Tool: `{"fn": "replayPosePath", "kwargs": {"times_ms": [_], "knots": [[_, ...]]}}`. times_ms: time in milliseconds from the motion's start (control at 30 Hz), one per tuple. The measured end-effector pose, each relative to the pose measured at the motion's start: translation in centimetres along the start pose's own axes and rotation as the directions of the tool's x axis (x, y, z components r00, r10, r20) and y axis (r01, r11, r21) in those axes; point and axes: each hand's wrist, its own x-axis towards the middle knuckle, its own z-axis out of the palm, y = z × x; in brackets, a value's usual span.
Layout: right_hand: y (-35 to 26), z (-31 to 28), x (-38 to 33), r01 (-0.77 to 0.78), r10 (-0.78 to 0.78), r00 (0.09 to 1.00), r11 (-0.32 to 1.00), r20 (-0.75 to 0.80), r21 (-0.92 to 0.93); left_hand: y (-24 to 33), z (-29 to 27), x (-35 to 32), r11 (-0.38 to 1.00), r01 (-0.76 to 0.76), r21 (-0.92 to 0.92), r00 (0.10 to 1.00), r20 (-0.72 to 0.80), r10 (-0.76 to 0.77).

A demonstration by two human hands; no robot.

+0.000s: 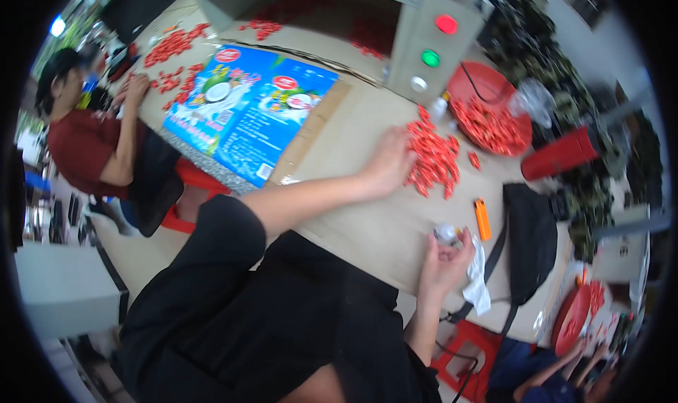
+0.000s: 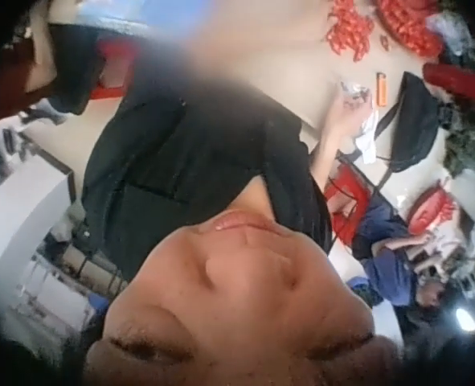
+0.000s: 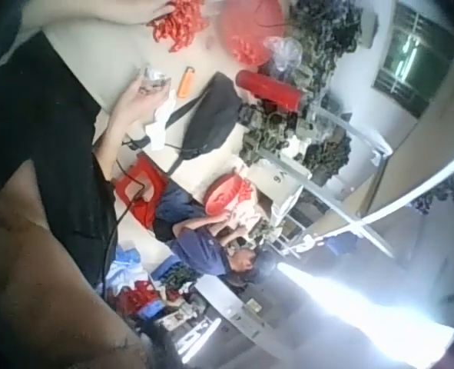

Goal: The person assembles plastic figurines by applying glue from a bottle and joining the pieces together by hand, and gathers additional parts from a machine onto the table.

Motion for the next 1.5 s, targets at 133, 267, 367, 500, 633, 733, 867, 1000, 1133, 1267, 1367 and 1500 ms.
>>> {"fn": "replayPosePath", "kwargs": {"times_ms": [133,267,367,500,633,733,867,1000,1133,1267,1367,1500], "knots": [[1.5,0.4,0.3,0.093,-0.090,0.995,0.994,0.047,-0.057,1.2,3.1,1.0,0.999,0.032,0.006,0.999,-0.031,-0.031],[0.3,0.0,0.1,-0.038,0.038,0.999,0.999,-0.015,-0.016,2.5,-0.5,0.6,0.993,0.046,-0.110,0.998,-0.032,-0.050],[-0.3,-0.5,-0.7,-0.040,0.037,0.994,0.999,-0.102,-0.025,-1.3,-4.1,0.0,0.996,0.052,-0.079,0.987,-0.150,-0.063],[-0.9,-1.1,-2.0,-0.008,0.017,0.989,0.998,-0.148,0.061,-8.7,-15.0,0.0,0.984,0.162,-0.070,0.923,-0.343,-0.176],[-2.0,0.6,-2.8,0.081,-0.084,0.996,0.992,0.026,0.100,-21.7,-25.7,-1.2,0.923,0.363,0.129,0.653,-0.742,-0.153],[-2.8,2.7,-3.1,0.116,-0.125,0.990,0.986,0.067,0.117,-27.8,-33.6,-2.7,0.767,0.571,0.294,0.579,-0.806,-0.123],[-5.5,4.1,-3.1,0.199,-0.156,0.966,0.958,0.204,-0.208,-32.8,-40.8,-4.5,0.654,0.699,0.289,0.509,-0.844,-0.171],[-5.6,5.7,-2.4,0.341,-0.271,0.929,0.892,0.253,-0.296,-36.1,-44.6,-5.0,0.614,0.750,0.245,0.476,-0.844,-0.245],[-7.7,7.1,-1.9,0.297,-0.228,0.939,0.916,0.258,-0.269,-35.9,-44.6,-4.8,0.601,0.764,0.237,0.537,-0.750,-0.387],[-9.5,8.2,-1.7,0.388,-0.288,0.896,0.879,0.339,-0.278,-35.4,-43.7,-4.7,0.545,0.730,0.412,0.627,-0.722,-0.294],[-9.8,8.3,-1.4,0.449,-0.306,0.854,0.842,0.420,-0.300,-35.4,-42.2,-4.4,0.640,0.670,0.376,0.667,-0.684,-0.296],[-9.7,8.5,-1.4,0.514,-0.361,0.822,0.803,0.441,-0.300,-32.9,-40.1,-2.7,0.888,0.416,0.194,0.771,-0.594,-0.231]]}}
